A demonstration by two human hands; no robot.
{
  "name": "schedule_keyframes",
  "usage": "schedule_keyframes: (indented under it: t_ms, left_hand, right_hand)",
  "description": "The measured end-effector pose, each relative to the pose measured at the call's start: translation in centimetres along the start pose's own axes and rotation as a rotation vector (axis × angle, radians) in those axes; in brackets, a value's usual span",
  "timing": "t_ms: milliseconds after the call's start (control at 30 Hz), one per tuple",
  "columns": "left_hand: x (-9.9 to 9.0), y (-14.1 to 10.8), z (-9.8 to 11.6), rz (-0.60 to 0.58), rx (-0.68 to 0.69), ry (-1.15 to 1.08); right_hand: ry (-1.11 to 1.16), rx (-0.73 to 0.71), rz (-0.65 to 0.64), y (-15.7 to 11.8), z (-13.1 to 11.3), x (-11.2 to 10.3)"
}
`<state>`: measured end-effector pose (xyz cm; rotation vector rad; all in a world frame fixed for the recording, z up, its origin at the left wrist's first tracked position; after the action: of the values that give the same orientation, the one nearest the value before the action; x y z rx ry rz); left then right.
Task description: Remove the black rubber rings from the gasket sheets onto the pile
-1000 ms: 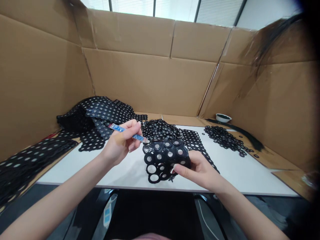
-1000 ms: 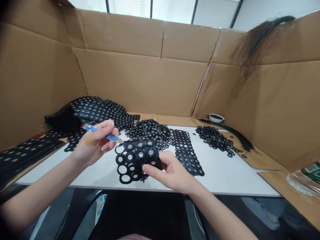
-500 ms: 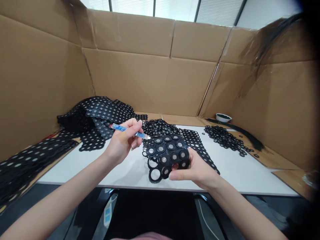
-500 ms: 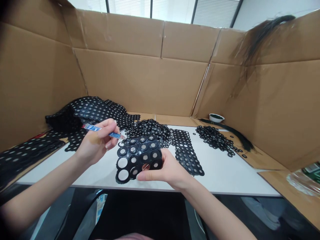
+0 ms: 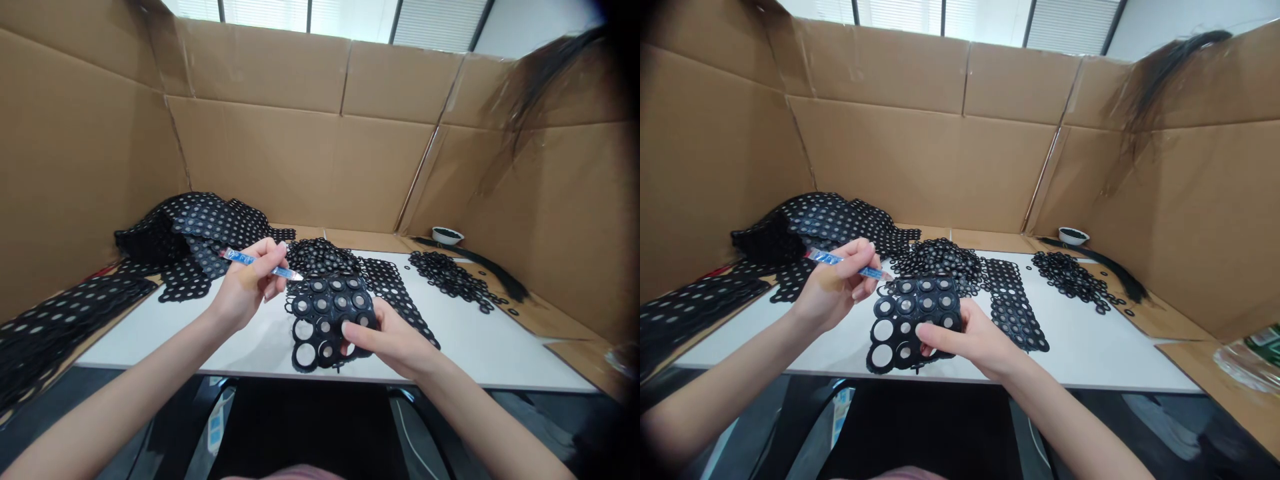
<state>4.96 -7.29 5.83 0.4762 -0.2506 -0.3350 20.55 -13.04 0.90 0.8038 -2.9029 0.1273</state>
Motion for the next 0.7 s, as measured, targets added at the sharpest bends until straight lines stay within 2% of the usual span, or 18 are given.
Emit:
schedule_keyframes:
  t_ms: [300,433,700]
  left_hand:
    - [0.4,-0.2,-0.2,-0.017,-0.003,0.004]
    - [0.2,-0.2,-0.1,-0.017,-0.008,0.002]
    - [-0.5,-0.3,-1.3,-0.054,-0.146,-0.119]
  right_hand:
    - [0.017,0.032,0.052,0.3,0.2,0.4]
    - [-0.073,0.034,0.065,0.2,0.4,0.4]
    - [-0.254,0.033,0.124,0.0,-0.1,0.3]
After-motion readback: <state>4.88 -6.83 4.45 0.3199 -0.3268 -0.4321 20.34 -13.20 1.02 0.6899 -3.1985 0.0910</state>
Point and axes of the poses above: each hand's wrist, its own y-axis towards the middle knuckle, its own x-axis out of the palm, z = x × y, the point moved 7 cm from there along y, towards the middle knuckle, and after that the axes turned 12 degrees about x, right-handed, at the moved point
